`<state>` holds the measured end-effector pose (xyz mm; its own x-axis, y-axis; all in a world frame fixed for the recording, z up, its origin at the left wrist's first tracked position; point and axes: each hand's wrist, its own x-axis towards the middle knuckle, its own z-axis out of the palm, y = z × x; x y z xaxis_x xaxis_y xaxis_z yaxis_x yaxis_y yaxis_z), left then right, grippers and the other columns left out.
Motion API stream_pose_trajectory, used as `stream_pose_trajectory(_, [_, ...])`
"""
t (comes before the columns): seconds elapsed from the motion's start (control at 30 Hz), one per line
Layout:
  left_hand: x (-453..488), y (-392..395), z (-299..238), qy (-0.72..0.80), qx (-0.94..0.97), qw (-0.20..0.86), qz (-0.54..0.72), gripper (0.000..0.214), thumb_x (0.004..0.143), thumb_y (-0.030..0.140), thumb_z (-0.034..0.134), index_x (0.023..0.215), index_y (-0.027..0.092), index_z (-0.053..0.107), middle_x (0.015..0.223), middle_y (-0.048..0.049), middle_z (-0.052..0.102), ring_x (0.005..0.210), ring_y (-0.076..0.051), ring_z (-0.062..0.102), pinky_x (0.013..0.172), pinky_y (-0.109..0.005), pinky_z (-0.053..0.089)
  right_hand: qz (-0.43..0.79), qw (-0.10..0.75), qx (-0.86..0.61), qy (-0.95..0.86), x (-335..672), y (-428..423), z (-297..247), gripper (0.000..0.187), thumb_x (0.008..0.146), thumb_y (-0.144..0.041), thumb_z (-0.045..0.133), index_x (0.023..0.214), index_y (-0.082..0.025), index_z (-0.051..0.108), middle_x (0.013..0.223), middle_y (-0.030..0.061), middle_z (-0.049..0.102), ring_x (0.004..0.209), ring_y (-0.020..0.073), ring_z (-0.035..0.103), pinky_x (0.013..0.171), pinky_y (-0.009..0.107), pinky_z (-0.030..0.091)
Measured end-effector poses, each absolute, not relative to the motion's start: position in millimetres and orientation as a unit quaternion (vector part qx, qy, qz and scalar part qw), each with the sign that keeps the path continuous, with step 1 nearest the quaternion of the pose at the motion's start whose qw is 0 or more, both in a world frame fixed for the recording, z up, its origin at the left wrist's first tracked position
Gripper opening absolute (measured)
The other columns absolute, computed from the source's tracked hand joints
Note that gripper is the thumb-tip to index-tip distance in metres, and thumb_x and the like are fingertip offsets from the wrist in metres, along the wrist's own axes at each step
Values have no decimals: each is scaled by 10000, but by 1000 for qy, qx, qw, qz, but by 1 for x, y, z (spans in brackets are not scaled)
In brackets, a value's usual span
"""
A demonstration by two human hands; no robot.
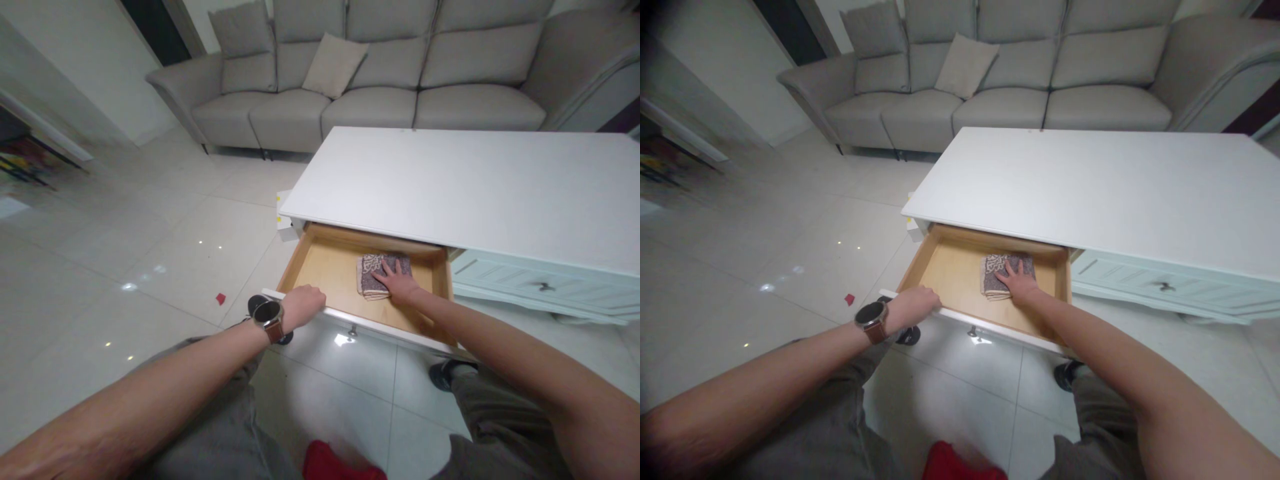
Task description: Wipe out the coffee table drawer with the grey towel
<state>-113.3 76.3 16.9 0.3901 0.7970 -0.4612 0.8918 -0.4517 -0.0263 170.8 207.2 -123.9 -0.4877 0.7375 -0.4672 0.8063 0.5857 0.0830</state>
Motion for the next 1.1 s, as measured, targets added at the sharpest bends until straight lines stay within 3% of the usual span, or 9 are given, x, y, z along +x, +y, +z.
stream_pose_trajectory(0.27, [-112,75,21,513,824,115,-213,333,927,15,458,927,136,768,956,-157,750,946,-249,722,824,-351,560,-67,227,447,863,170,206,-124,984,828,-109,620,1629,-444,157,1735,101,-13,1504,562,114,1026,659,439])
stream_pose_trajectory(0.4, [-112,73,23,517,818,119,-220,338,942,29,442,972,134,762,1004,-155,747,988,-249,714,843,-345,557,-71,234,456,856,165,206,-118,868,899,-64,481,1625,-440,191,1735,98,15,1518,520,139,1022,657,446])
stream_pose_trajectory(0.57, [-108,66,25,518,816,115,-231,330,961,54,425,1066,126,729,1040,-155,738,1023,-269,706,829,-352,558,-69,222,447,864,157,208,-110,751,939,-90,431,1609,-397,286,1710,167,128,1469,491,314,986,584,502])
stream_pose_trajectory(0.67, [-103,59,23,521,813,131,-223,382,980,81,387,1217,165,675,1038,-149,733,962,-272,714,785,-374,561,-54,215,446,867,152,210,-113,722,944,-135,453,1606,-375,295,1685,204,191,1419,488,407,952,560,528])
stream_pose_trajectory(0.77, [-98,50,18,531,810,143,-205,529,981,118,423,1479,281,496,1121,-151,717,1012,-303,698,831,-457,557,-43,220,450,865,144,214,-120,734,942,-188,485,1617,-366,258,1686,224,173,1406,500,421,922,579,538])
stream_pose_trajectory(0.9, [-97,38,15,525,814,145,-203,789,945,196,565,1596,474,217,1438,-145,576,1367,-443,478,982,-672,451,-37,218,448,867,126,221,-123,778,921,-238,556,1624,-349,240,1689,238,147,1399,517,418,925,593,530])
stream_pose_trajectory(1.0, [-100,32,17,510,823,150,-199,852,927,214,609,1586,529,171,1540,-120,487,1446,-469,373,1030,-720,392,-38,224,442,868,109,226,-119,799,914,-231,576,1631,-323,235,1684,258,136,1402,521,411,947,579,523])
stream_pose_trajectory(1.1, [-106,31,19,499,831,157,-190,824,937,192,581,1589,510,191,1537,-119,489,1466,-452,358,1056,-707,388,-33,234,441,866,95,231,-118,825,912,-195,568,1643,-311,203,1676,279,136,1391,521,425,938,560,532])
